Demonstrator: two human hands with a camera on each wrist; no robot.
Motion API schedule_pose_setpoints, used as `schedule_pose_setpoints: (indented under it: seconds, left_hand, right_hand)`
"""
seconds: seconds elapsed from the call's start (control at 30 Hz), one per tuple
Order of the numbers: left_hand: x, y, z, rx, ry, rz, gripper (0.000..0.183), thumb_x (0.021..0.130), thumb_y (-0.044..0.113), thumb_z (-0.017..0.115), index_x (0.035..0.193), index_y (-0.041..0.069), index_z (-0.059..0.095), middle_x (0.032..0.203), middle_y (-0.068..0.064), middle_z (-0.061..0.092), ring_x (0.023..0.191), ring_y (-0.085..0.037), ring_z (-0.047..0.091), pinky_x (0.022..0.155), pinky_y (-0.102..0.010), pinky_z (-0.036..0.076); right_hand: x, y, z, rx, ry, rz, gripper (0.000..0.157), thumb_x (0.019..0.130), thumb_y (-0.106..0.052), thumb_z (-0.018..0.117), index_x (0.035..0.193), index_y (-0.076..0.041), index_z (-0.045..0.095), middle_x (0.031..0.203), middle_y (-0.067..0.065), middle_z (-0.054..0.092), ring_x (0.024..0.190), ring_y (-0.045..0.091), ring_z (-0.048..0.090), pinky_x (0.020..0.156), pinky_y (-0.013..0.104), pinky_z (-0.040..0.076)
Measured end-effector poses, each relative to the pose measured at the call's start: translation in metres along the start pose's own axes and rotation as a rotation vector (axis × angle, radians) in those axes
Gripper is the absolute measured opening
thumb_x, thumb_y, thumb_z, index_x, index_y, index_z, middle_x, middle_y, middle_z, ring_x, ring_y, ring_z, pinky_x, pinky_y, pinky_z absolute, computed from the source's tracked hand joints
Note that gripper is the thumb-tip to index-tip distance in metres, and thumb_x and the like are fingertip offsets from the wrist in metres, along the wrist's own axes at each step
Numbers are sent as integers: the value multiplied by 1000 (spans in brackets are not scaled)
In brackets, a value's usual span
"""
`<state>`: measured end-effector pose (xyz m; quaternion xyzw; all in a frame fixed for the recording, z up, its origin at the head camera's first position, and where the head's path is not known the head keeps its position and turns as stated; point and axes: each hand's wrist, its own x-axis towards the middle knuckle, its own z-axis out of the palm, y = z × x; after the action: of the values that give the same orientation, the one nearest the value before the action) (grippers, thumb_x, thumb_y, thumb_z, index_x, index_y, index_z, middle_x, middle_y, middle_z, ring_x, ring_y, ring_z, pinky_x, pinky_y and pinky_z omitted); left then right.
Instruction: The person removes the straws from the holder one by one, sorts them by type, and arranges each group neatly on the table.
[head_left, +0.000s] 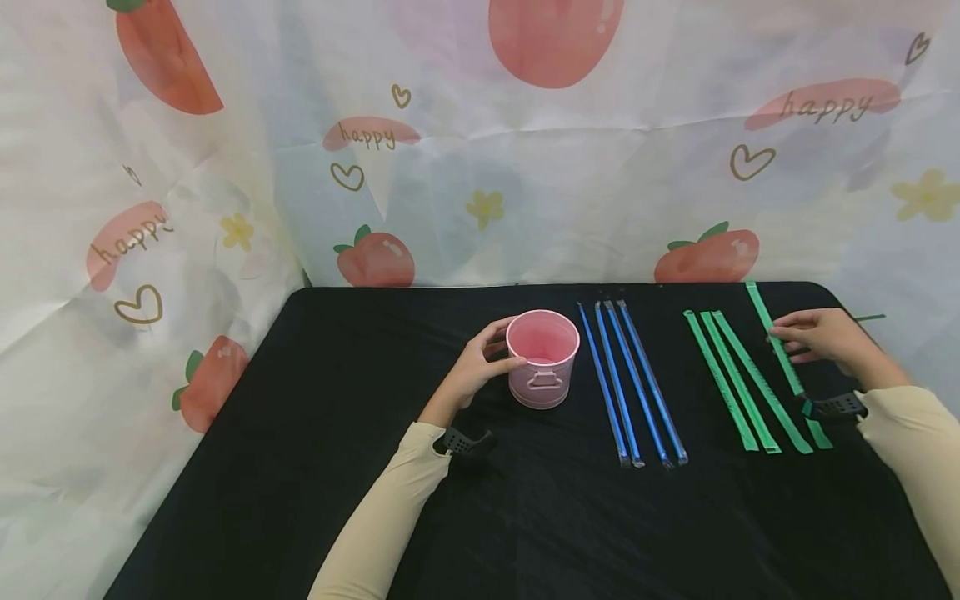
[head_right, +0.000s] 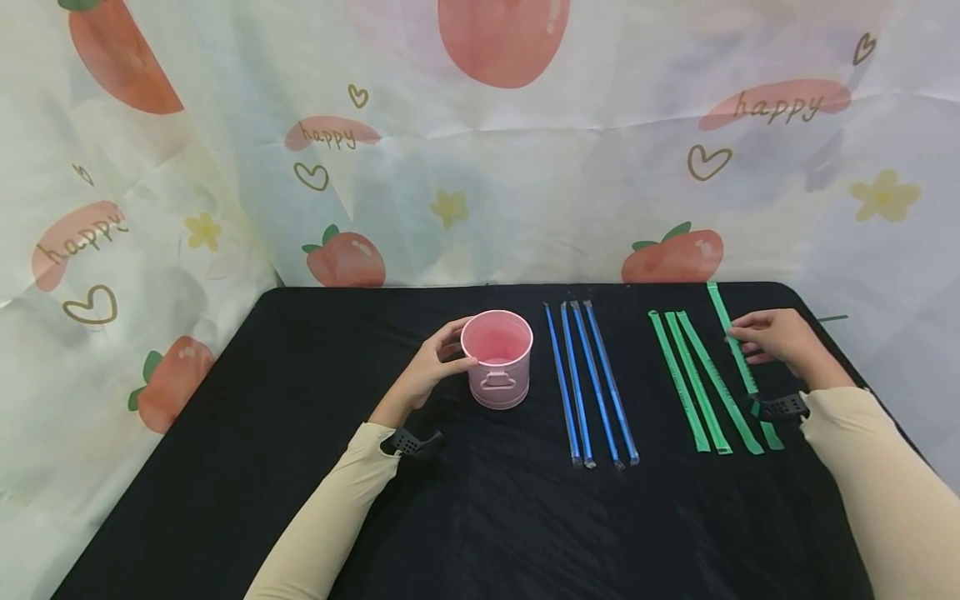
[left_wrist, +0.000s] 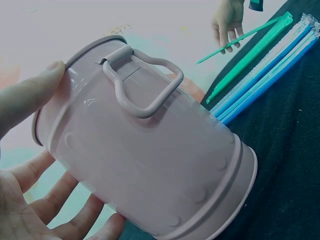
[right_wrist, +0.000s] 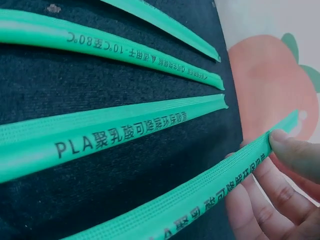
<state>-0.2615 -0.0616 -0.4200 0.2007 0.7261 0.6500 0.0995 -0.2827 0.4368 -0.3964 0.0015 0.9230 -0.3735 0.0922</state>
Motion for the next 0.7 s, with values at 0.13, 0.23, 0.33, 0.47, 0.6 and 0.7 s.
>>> schedule_pose_setpoints:
  seconds: [0.13, 0.23, 0.33, 0.47, 0.6, 0.7]
  left_hand:
    - [1, -1, 0, 5, 3, 9, 63, 85, 7, 66, 142, 13, 39, 143, -14, 42, 132, -34, 41, 102, -47, 44]
    - [1, -1, 0, 7, 5, 18, 64, 84, 12, 68, 141, 14, 40, 142, -13, 44, 131, -33, 42, 101, -46, 45]
    - [1, -1, 0, 8, 2, 25, 67, 82, 24, 72, 141, 15, 40, 142, -13, 44, 131, -33, 42, 101, -46, 45]
    - [1, 1, 0, 8, -1, 29, 68, 82, 25, 72, 141, 15, 40, 142, -13, 44, 132, -33, 41, 101, -46, 45]
    - [1, 1, 1, 9, 3, 28, 66, 83, 18, 70, 141, 15, 39, 142, -13, 43, 132, -33, 41, 101, -47, 44]
    - [1, 0, 1, 11, 6, 22, 65, 84, 15, 70, 142, 14, 39, 143, -13, 43, 132, -34, 41, 102, -47, 44]
  right_hand:
    - [4, 6, 1, 4, 23, 5, 59, 95, -31, 52, 124, 20, 42, 84, -14, 62, 66, -4, 58, 65, 31, 58]
    - [5, 8, 2, 0, 31, 11, 59, 95, -31, 52, 123, 20, 42, 85, -9, 63, 65, -4, 58, 65, 32, 58]
    - [6, 6, 3, -19, 29, 16, 58, 96, -29, 51, 124, 20, 42, 88, 1, 65, 65, -5, 57, 66, 33, 58]
    - [9, 8, 4, -34, 13, 18, 55, 96, -27, 51, 123, 21, 43, 92, 14, 66, 65, -4, 57, 66, 34, 58]
    - [14, 13, 6, -36, -2, 21, 56, 94, -29, 55, 119, 21, 46, 92, 14, 67, 66, -2, 58, 65, 34, 58]
    - [16, 17, 7, -41, -12, 22, 57, 94, -30, 56, 119, 21, 47, 91, 14, 67, 67, 0, 58, 65, 34, 58]
